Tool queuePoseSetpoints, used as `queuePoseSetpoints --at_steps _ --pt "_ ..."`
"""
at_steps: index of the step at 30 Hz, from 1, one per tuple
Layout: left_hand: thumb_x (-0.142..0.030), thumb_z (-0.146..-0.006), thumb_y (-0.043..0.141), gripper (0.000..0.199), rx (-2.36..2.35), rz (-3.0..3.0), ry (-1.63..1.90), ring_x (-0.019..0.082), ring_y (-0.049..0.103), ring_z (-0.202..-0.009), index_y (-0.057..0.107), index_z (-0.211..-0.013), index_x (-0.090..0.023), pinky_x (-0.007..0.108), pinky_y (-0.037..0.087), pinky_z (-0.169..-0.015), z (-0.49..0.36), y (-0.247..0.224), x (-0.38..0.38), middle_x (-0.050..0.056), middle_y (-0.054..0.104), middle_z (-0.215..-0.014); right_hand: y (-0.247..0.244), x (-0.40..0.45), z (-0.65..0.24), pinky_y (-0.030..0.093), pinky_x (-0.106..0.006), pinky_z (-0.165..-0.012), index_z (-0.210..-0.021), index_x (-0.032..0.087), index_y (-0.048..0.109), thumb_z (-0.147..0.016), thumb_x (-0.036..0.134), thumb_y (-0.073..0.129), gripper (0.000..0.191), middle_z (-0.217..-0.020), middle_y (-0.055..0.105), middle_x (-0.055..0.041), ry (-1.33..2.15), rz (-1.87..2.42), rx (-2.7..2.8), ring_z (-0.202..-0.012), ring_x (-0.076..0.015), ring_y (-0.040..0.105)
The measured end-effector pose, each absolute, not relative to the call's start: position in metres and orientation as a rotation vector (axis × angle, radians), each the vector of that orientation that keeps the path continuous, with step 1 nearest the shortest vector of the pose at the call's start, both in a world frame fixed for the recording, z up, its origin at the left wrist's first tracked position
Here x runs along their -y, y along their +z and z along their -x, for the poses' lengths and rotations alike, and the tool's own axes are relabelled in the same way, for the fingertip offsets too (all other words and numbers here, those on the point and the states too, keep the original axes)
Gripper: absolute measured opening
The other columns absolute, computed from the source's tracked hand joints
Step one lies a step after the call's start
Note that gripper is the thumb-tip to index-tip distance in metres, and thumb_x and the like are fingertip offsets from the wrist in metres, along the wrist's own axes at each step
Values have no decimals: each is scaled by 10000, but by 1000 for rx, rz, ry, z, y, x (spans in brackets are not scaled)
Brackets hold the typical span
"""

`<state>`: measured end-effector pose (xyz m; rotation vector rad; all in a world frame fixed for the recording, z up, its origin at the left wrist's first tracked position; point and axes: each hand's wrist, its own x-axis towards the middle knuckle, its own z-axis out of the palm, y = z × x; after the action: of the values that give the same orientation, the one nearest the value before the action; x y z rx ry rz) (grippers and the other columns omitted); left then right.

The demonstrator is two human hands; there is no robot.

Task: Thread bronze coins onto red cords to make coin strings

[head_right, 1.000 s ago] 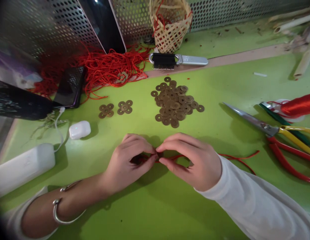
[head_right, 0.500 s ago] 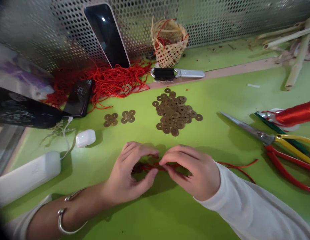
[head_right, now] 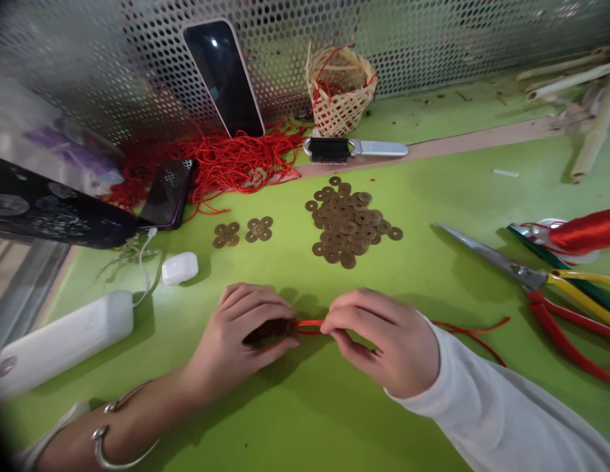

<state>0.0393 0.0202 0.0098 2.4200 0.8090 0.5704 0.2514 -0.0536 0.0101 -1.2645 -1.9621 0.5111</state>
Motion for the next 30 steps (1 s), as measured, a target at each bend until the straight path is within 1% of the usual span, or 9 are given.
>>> queuePoseSetpoints --at_steps 5,8,13,17,21,23,27,30 --pt "-372 -740 685 178 -813 -2485 520 139 597 -816 651 -841 -230 299 383 -763 -33 7 -19 -26 690 -860 14 53 -255 520 -227 -627 -890 192 586 -807 37 490 200 -811 640 -34 387 1234 2071 -706 -116 613" --pt "-380 -760 664 175 -770 -2499 504 137 596 -825 649 -853 -233 299 379 -768 -33 5 -20 -24 688 -866 18 53 -261 533 -238 -656 -923 197 589 -808 45 489 215 -838 653 -33 334 1218 2152 -738 -126 627" --pt "-369 -773 656 169 -756 -2487 498 139 592 -833 646 -875 -233 296 372 -764 -33 3 -22 -25 687 -876 21 59 -276 538 -227 -718 -984 190 590 -785 36 535 258 -921 642 -36 421 1213 2173 -824 -131 624" --pt "-371 -777 651 212 -736 -2513 508 153 590 -865 642 -940 -235 304 373 -779 -32 2 -22 -13 689 -910 20 61 -279 542 -223 -700 -977 201 597 -791 53 536 245 -922 627 -29 480 1193 2137 -842 -133 613" --pt "-375 -793 631 269 -692 -2549 475 161 583 -889 627 -1034 -255 310 382 -792 -32 2 -21 1 683 -954 18 64 -273 547 -234 -694 -956 216 600 -843 96 477 205 -900 633 -23 518 1212 2058 -820 -134 622" --pt "-341 -807 621 222 -696 -2550 461 155 582 -883 637 -1013 -260 304 385 -787 -32 2 -21 -4 683 -945 18 65 -269 543 -228 -695 -933 215 604 -854 109 479 182 -885 631 -23 518 1216 2032 -811 -128 624" --pt "-308 -814 617 159 -718 -2532 464 147 580 -882 651 -959 -255 294 384 -779 -34 1 -21 -13 687 -927 20 66 -266 542 -221 -626 -891 247 596 -862 133 474 170 -836 625 -9 528 1261 1975 -760 -123 629" --pt "-313 -805 627 152 -730 -2512 466 143 580 -877 652 -940 -248 290 383 -778 -35 1 -21 -20 687 -917 21 66 -271 540 -208 -612 -893 242 592 -820 81 485 207 -846 606 -17 547 1237 1987 -738 -119 631"
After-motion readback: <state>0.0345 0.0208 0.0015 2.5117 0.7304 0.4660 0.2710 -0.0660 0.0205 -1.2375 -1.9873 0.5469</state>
